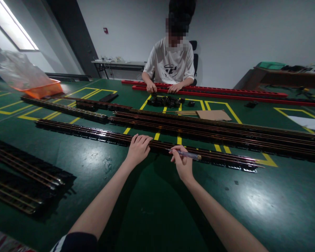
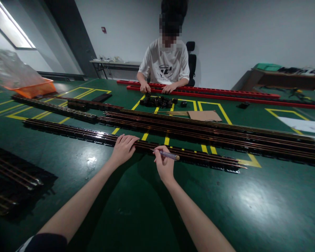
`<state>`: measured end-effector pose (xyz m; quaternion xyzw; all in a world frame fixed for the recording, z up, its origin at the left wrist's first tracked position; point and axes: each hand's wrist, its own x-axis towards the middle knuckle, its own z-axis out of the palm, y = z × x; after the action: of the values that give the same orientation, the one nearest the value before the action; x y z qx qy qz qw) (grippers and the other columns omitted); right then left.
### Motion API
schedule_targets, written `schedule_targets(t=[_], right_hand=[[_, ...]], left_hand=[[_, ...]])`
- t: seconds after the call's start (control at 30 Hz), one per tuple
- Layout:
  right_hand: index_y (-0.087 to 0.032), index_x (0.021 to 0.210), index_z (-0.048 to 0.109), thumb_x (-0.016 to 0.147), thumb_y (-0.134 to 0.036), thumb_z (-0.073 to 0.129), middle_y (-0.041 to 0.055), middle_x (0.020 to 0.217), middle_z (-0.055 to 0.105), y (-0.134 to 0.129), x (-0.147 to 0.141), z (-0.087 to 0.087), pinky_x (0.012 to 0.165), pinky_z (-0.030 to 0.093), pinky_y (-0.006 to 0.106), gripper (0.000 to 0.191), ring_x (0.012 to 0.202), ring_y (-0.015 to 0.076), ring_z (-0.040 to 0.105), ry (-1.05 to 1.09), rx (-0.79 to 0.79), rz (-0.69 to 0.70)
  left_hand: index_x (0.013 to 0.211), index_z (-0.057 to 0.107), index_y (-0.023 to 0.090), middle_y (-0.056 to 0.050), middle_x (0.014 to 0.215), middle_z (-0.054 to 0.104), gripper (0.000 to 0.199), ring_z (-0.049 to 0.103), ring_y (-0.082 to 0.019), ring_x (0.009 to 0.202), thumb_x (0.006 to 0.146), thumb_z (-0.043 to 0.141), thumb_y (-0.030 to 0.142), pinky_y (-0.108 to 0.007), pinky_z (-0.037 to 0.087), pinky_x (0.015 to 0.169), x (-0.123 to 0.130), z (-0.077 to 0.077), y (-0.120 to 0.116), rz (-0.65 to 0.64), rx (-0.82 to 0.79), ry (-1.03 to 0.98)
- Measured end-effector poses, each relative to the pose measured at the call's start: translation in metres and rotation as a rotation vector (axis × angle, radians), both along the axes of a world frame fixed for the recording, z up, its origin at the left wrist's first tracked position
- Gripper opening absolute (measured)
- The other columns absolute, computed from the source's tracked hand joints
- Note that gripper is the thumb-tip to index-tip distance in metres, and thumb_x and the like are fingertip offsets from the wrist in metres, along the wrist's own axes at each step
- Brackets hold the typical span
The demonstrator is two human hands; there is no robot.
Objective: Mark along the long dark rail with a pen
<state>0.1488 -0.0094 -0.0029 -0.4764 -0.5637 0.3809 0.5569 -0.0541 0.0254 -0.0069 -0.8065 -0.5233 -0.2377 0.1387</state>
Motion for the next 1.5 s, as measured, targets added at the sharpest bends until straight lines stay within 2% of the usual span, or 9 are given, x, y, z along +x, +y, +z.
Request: schedule_targets(t=[0.37,1.0,1.4,1.5], right_hand=[[-0.019,0.075,0.059,0.079,-0.031,0.055,-0.0003,0.063,0.063,-0.0022,-0.0036,0.0057,0.043,0.041,0.022,0.013,0.045,0.0104,0.054,0.109,-0.001,-0.13],[-0.019,0.08,0.059,0.083,-0.032,0.055,0.0012,0.07,0.066,-0.0013,-0.001,0.0034,0.045,0.043,0.022,0.014,0.048,0.0111,0.056,0.011,0.01,-0.023],[-0.019,0.076,0.058,0.08,-0.032,0.054,0.0004,0.063,0.063,-0.0027,-0.0027,0.0055,0.044,0.041,0.023,0.014,0.045,0.0113,0.054,0.053,0.026,-0.147],[-0.019,0.075,0.058,0.08,-0.032,0.054,0.0001,0.063,0.063,-0.0026,-0.0023,0.0054,0.044,0.041,0.023,0.014,0.045,0.0113,0.054,0.057,0.022,-0.137]], left_hand=[[0.116,0.059,0.019,-0.006,0.114,0.066,0.036,0.056,-0.023,0.11,0.085,0.042,0.01,-0.045,0.031,0.107,-0.0017,-0.0029,0.0004,-0.002,-0.002,-0.003],[0.116,0.06,0.018,-0.006,0.114,0.066,0.04,0.056,-0.023,0.109,0.082,0.042,0.005,-0.044,0.031,0.107,-0.0003,-0.0009,-0.0002,0.002,-0.012,0.009],[0.117,0.06,0.018,-0.006,0.115,0.066,0.042,0.056,-0.023,0.111,0.081,0.042,0.003,-0.045,0.031,0.108,-0.0006,-0.0015,-0.0002,0.002,-0.024,0.009],[0.116,0.06,0.019,-0.006,0.115,0.066,0.043,0.056,-0.023,0.111,0.082,0.041,0.004,-0.045,0.031,0.108,-0.0004,-0.001,-0.0002,0.002,-0.022,0.0]])
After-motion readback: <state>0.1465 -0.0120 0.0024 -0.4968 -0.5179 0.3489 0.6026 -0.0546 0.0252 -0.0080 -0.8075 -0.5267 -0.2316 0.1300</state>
